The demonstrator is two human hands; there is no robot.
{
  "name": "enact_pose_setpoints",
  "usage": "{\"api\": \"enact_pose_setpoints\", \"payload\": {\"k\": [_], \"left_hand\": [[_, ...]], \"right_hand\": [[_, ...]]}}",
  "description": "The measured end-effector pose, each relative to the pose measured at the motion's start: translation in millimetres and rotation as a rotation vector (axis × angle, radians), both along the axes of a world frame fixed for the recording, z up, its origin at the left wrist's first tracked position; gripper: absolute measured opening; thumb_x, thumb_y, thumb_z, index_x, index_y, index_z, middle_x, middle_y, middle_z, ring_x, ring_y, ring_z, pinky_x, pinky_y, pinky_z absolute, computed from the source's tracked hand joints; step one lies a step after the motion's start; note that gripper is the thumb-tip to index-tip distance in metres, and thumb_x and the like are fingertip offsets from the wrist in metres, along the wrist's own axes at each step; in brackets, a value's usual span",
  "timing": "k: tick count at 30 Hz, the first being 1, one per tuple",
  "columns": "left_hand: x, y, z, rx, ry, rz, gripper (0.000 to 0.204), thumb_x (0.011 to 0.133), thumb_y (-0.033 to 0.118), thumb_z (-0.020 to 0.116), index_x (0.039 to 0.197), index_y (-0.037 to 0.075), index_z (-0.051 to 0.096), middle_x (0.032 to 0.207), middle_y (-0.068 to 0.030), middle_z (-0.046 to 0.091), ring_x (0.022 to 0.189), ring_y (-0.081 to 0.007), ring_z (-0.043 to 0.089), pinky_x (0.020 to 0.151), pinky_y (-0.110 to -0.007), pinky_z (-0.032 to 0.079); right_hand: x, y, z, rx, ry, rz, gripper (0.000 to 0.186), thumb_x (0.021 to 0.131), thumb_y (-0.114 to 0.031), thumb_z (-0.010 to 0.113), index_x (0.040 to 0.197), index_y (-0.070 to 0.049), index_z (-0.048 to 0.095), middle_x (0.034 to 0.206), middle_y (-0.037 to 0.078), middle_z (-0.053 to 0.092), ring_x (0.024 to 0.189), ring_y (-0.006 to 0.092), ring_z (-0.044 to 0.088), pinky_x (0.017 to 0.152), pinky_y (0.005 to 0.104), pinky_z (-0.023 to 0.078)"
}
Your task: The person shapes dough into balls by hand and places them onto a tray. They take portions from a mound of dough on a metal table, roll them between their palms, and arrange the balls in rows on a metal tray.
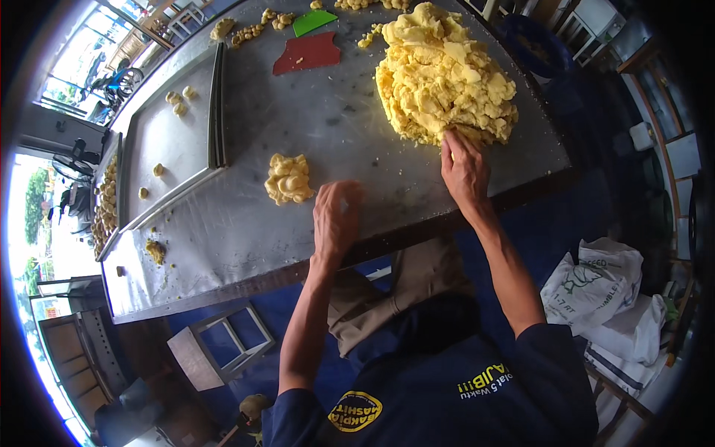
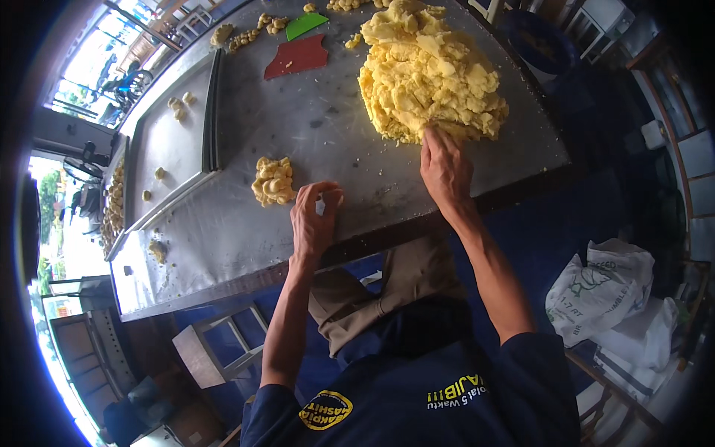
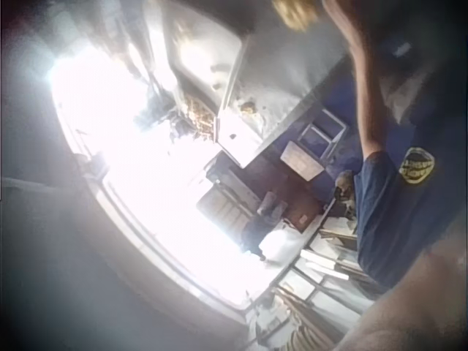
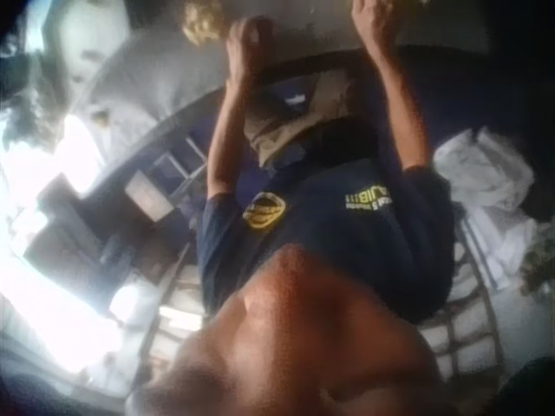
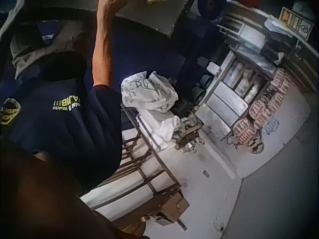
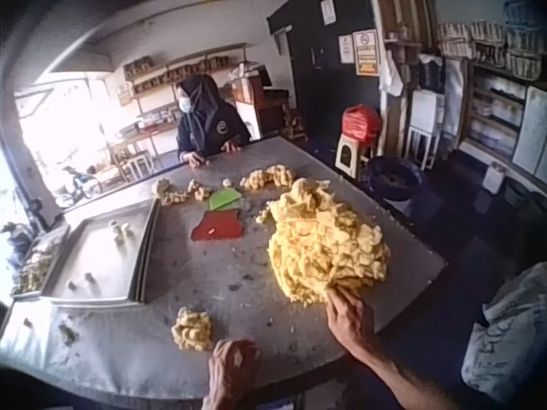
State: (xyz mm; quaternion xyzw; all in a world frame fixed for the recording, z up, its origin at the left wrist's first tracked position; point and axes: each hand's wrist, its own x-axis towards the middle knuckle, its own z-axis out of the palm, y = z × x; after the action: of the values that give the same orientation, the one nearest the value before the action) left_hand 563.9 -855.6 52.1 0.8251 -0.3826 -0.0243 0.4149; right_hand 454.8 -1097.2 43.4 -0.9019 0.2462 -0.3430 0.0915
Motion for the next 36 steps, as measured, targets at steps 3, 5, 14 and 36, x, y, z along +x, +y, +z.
{"api": "enact_pose_setpoints", "payload": {"k": [3, 5, 14, 36], "left_hand": [[-2, 7, -4, -0.061, -0.148, 0.06, 0.016, 0.094, 0.006, 0.06, 0.109, 0.003, 0.062, 0.108, -0.0152, 0.069, 0.109, -0.0342, 0.063, 0.093, -0.043, 0.048], [-9, 8, 0, -0.052, -0.123, 0.132, 0.014, 0.097, 0.011, 0.054, 0.106, 0.003, 0.062, 0.102, -0.0144, 0.07, 0.106, -0.0359, 0.063, 0.09, -0.044, 0.048], [50, -54, -11, 0.172, -0.366, 0.19, 0.023, 0.1, 0.024, 0.048, 0.092, 0.005, 0.058, 0.092, -0.0148, 0.061, 0.093, -0.0345, 0.055, 0.083, -0.046, 0.041], [92, 95, 0, 0.172, -0.375, 0.154, 0.04, 0.081, -0.006, 0.057, 0.12, 0.0, 0.058, 0.115, -0.0159, 0.064, 0.118, -0.0355, 0.057, 0.102, -0.045, 0.044]], "right_hand": [[-11, 17, -2, 0.087, 0.074, 0.06, 0.034, 0.092, 0.001, 0.056, 0.125, -0.001, 0.059, 0.13, 0.015, 0.06, 0.116, 0.0318, 0.06, 0.092, 0.0382, 0.056], [-19, 24, -6, 0.018, 0.096, 0.084, 0.036, 0.09, 0.003, 0.056, 0.126, 0.002, 0.059, 0.132, 0.015, 0.06, 0.121, 0.034, 0.058, 0.099, 0.0386, 0.052], [-27, 17, 2, 0.138, 0.121, 0.181, 0.038, 0.086, 0.002, 0.063, 0.123, -0.001, 0.063, 0.127, 0.017, 0.057, 0.124, 0.0353, 0.053, 0.101, 0.0413, 0.048], [-25, 27, -12, 0.307, 0.094, 0.146, 0.058, 0.092, -0.014, 0.067, 0.144, 0.001, 0.045, 0.136, 0.029, 0.051, 0.123, 0.0467, 0.051, 0.103, 0.0472, 0.044]]}}
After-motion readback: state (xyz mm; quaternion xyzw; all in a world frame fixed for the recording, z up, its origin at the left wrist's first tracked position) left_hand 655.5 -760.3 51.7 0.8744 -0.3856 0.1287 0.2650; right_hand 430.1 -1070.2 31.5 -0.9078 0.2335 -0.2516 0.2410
